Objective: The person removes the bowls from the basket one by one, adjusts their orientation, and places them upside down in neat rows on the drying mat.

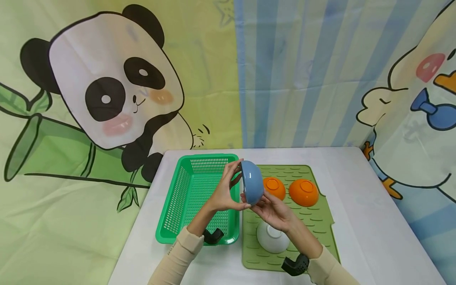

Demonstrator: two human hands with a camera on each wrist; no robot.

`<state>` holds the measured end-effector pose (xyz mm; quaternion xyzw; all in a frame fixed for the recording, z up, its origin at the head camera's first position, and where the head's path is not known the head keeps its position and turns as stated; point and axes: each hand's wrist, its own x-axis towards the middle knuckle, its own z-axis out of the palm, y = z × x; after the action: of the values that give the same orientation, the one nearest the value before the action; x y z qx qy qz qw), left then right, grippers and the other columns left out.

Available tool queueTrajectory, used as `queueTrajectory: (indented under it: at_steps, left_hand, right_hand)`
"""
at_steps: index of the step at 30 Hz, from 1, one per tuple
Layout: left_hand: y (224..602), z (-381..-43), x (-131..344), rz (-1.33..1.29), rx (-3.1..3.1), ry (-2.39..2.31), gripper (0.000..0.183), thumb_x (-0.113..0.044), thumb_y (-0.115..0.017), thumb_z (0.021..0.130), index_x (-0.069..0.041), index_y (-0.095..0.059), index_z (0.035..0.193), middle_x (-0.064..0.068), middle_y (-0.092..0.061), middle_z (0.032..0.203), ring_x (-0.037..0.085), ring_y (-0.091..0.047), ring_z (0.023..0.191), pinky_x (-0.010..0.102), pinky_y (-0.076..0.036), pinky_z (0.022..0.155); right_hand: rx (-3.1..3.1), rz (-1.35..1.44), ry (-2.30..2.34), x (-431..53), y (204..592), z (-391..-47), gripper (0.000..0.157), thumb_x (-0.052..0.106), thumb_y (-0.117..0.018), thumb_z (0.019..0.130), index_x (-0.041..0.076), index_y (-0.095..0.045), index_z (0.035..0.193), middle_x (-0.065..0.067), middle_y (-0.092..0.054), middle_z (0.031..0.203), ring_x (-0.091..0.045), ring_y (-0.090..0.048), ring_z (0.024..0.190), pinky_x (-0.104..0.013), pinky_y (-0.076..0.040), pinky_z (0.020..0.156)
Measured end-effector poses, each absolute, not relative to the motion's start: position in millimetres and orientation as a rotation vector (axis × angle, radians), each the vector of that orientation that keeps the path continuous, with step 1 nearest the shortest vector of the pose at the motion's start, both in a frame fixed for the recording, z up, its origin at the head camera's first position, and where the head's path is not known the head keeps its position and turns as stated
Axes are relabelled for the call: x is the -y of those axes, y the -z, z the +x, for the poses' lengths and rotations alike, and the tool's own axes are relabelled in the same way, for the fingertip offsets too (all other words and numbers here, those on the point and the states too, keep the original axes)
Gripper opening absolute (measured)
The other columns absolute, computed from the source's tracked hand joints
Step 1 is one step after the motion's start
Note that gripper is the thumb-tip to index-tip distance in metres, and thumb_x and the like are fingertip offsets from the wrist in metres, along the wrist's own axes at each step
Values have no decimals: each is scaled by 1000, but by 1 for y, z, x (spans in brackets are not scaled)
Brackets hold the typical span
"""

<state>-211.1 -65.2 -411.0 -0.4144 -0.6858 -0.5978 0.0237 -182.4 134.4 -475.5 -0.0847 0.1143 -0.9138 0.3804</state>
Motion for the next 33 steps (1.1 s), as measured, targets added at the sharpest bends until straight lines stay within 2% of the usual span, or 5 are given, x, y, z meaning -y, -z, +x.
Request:
queueTrajectory:
  at_steps: [15, 19, 22, 26, 33]
  left_hand:
    - [417, -213, 65, -1311, 2067, 1914, 113, -46, -77, 68, 9, -12, 142, 31, -17, 139, 49, -23, 128, 62, -20, 102]
    - [418, -217, 66, -1266, 2000, 1964, 114, -53, -73, 70, 16, -11, 138, 37, -25, 135, 53, -24, 126, 62, -18, 103]
    - [417, -220, 67, -1184, 1946, 1936, 108, -55, -68, 74, 18, -17, 135, 41, -31, 128, 56, -31, 118, 63, -24, 100]
    - [417, -224, 71, -1052, 1923, 1791, 86, -44, -68, 81, 17, -33, 131, 38, -43, 118, 53, -44, 107, 60, -38, 90]
    - [443, -232, 79, -1105, 2226, 1470, 99, -59, -72, 66, -3, -36, 140, 15, -40, 137, 28, -45, 122, 42, -42, 96]
  right_hand:
    - [-497, -155, 2366, -138, 472, -183, 40, 25, -31, 102, -1, -48, 127, -21, -48, 128, -28, -43, 124, -34, -26, 106]
    - [-679, -124, 2348, -146, 470, -186, 44, 26, -34, 102, -1, -34, 136, -16, -50, 124, -25, -50, 117, -35, -31, 104]
    - [-895, -78, 2302, -156, 467, -190, 59, 28, -40, 100, -3, -13, 143, -20, -40, 132, -25, -49, 116, -35, -34, 103]
    - [-1252, 36, 2229, -171, 461, -192, 68, 26, -51, 96, -9, -14, 142, -30, -27, 138, -29, -47, 117, -37, -38, 99]
    - [-1678, 5, 2087, -195, 447, -201, 63, 18, -58, 92, -19, -27, 133, -12, -60, 107, -17, -62, 95, -32, -48, 89]
